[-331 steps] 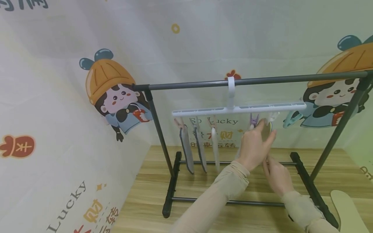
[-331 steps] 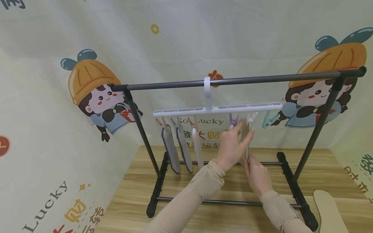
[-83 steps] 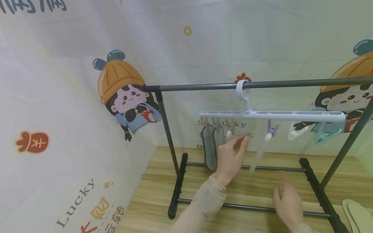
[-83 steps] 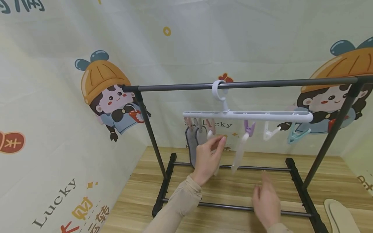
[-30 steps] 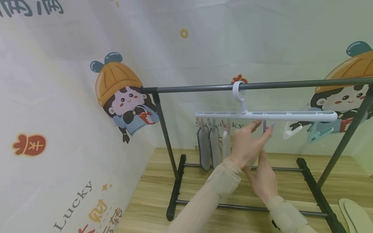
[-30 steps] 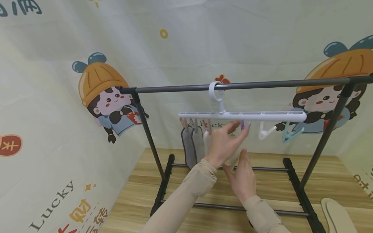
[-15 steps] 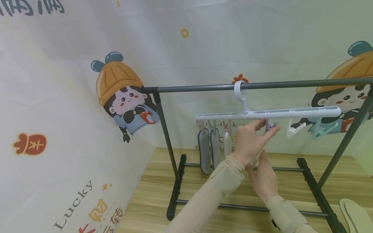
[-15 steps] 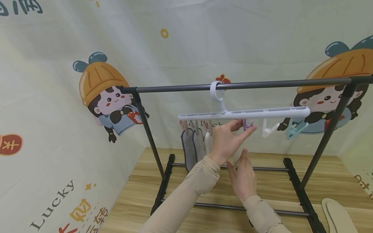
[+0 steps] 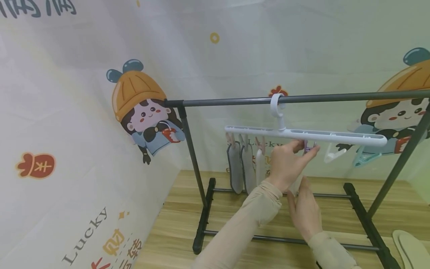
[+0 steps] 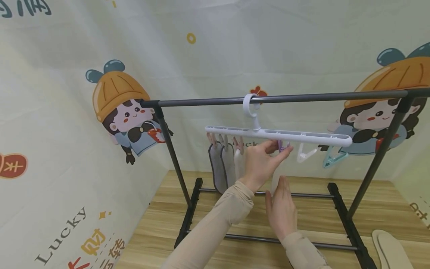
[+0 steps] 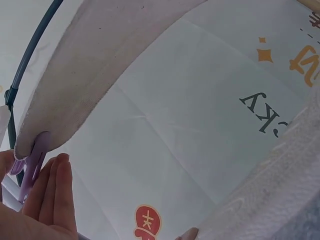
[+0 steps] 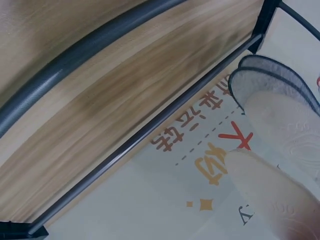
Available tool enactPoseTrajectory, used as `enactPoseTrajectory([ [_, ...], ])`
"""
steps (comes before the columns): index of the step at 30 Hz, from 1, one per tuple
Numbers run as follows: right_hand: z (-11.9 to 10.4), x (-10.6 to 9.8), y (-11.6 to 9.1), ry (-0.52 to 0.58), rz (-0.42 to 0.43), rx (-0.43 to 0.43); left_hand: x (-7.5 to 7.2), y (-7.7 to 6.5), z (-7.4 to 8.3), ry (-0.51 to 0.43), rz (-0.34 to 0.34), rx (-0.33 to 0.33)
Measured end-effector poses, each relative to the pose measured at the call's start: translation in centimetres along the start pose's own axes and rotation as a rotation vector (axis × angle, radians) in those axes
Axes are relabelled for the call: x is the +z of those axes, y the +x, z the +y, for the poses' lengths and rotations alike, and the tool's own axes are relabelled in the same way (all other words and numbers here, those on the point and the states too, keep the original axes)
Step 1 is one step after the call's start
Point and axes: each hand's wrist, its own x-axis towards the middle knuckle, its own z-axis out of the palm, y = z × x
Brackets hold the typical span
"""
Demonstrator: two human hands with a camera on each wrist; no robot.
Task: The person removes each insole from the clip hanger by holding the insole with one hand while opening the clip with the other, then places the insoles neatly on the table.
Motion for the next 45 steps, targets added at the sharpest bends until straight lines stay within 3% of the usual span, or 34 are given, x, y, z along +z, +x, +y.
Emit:
enactPoseTrajectory([
  [7, -0.2, 0.1, -0.6, -0.022, 0.003, 0.004, -0.1, -0.1, -0.3, 0.110, -0.005, 0.068],
  [11, -0.1, 0.0, -0.9, -0.029, -0.001, 0.029, -0.2, -0.2, -0.4, 0.146, -0.002, 0.075],
  [21, 0.2, 0.0, -1.4, -0.068, 0.059, -0.034, -0.3, -0.2, -0.8, 0.115, -0.004, 0.073],
  [32, 0.8, -0.4, -1.9, -0.068, 0.084, -0.004, -0.4, -0.4, -1.0, 0.079, 0.009, 0.069],
  [38, 1.1, -0.8, -2.0, -0.057, 0.070, -0.003, -0.6, -0.3, -0.8, 0.108, -0.013, 0.041],
  [45, 1.7, -0.9, -3.0, -0.077, 0.042, 0.001, -0.6, -0.4, -0.8, 0.110, -0.012, 0.056],
])
